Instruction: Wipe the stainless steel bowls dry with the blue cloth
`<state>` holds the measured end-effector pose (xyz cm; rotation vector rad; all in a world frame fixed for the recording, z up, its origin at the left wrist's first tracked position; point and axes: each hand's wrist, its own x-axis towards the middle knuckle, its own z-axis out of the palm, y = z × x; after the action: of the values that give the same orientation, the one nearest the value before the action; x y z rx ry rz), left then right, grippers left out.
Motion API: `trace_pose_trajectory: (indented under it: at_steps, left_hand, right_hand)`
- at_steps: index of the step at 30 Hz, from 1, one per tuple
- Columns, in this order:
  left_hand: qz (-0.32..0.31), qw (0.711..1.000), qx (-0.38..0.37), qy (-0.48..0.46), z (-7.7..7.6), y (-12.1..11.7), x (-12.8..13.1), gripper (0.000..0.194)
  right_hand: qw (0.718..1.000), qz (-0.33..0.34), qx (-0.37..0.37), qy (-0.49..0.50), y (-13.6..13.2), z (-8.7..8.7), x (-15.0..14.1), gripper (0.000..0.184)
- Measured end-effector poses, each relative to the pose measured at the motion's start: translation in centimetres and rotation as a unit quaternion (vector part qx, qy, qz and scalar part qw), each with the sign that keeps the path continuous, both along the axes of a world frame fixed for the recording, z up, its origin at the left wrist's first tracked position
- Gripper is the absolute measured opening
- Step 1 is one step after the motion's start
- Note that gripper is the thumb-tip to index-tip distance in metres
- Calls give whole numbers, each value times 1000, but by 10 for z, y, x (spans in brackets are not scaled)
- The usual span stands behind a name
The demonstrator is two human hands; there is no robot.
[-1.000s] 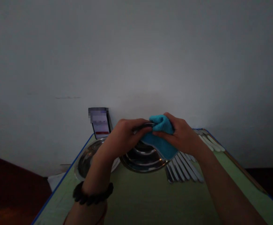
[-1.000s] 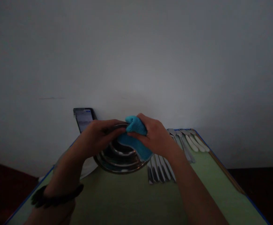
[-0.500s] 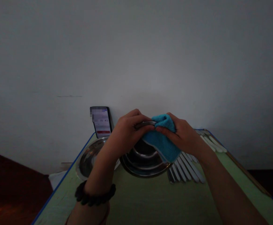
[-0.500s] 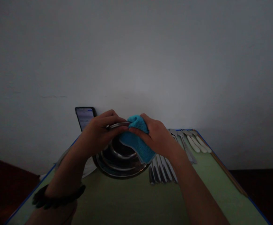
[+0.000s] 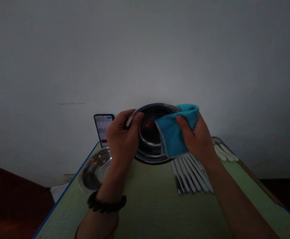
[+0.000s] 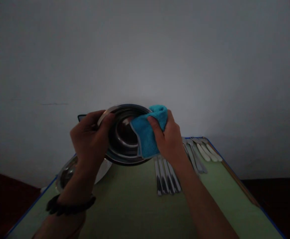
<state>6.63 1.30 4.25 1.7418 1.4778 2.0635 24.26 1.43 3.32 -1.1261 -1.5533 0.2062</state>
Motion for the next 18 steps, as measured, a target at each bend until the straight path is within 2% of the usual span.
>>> trace_pose_trajectory:
  at_steps: [3,6,12,18]
  left_hand:
    - [-8,997,-7,-76,-6,6,2,25]
    - [-21,996,-54,-61,-3,6,0,25]
    - [-84,977,-138,137,11,-7,-4,24]
    - [-198,907,-194,318,14,-15,-3,29]
  right_hand:
    - [999,-20,-16,21,1,-3,-3,35]
    - [999,1,-36,4,4,-4,-1,33]
    - [984,102,-84,-117,-3,9,19,28]
    - [963,160,-118,-180,-8,16,25,25]
